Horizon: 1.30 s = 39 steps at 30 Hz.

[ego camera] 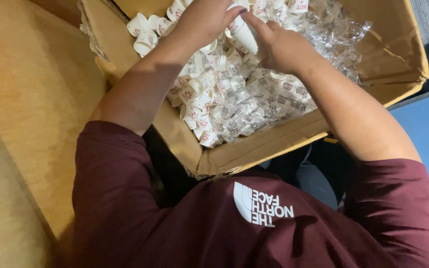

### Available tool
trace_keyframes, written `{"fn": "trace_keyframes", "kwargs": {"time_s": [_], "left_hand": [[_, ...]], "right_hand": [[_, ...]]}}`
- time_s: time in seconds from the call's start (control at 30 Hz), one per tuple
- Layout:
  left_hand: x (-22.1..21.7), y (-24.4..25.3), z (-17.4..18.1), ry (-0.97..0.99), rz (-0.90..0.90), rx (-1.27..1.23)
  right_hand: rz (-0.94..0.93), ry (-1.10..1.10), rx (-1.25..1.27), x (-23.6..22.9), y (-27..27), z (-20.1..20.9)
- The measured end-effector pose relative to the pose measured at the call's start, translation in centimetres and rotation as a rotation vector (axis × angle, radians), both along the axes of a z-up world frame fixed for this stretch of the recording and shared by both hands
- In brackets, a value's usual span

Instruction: Sorting and stacking individually wrapped paper cups from a cardboard box.

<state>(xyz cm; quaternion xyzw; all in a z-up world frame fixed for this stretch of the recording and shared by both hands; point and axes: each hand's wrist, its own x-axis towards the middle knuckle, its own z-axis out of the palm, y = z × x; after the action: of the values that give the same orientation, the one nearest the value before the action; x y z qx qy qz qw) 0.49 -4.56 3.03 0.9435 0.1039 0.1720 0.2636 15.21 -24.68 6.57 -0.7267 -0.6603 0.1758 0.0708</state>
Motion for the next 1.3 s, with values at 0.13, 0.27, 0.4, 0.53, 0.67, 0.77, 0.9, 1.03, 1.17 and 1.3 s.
{"fn": "trace_keyframes", "kwargs": {"time_s": [0.13, 0.27, 0.4, 0.53, 0.67, 0.77, 0.9, 1.03, 1.17, 1.3], "left_hand": [[-0.2, -1.2, 0.0, -0.118, -0.126, 0.069], [0.4, -1.0, -1.3, -0.054, -0.233, -0.28], [0.7, 1.1, -5.0, -0.06, 0.049, -0.191], [-0.7, 2.1, -8.1, 0.231, -0.022, 0.297], [-1.1, 0.7, -8.3, 0.435, -0.015, 0.327], [-0.3, 1.5, -11.2, 0.373, 0.007, 0.49], [-0.3, 1.6, -11.4, 0.423, -0.087, 0.662], [-0.4, 0.3, -9.9, 0.627, -0.165, 0.816], [-0.3, 0.9, -8.9, 0.603, -0.085, 0.719], [0.1, 1.5, -4.8, 0.154, 0.033, 0.218]], "right_hand": [[-0.077, -0.021, 0.003, 0.0, 0.0, 0.8], [-0.047, 0.001, 0.044, 0.7, 0.0, 0.2], [-0.094, -0.003, 0.034, 1.5, -0.1, -0.3], [-0.106, -0.017, 0.114, 2.5, -0.3, -0.7], [-0.127, -0.017, 0.087, 2.6, -0.3, -0.7], [-0.125, 0.023, 0.096, 2.7, -0.4, -0.6], [-0.139, 0.04, 0.096, 3.4, -0.6, -0.8], [-0.123, 0.075, 0.17, 4.4, -0.8, -1.4], [-0.122, 0.077, 0.201, 4.4, -0.9, -1.0], [-0.148, 0.072, 0.06, 3.9, -0.7, 0.1]]}}
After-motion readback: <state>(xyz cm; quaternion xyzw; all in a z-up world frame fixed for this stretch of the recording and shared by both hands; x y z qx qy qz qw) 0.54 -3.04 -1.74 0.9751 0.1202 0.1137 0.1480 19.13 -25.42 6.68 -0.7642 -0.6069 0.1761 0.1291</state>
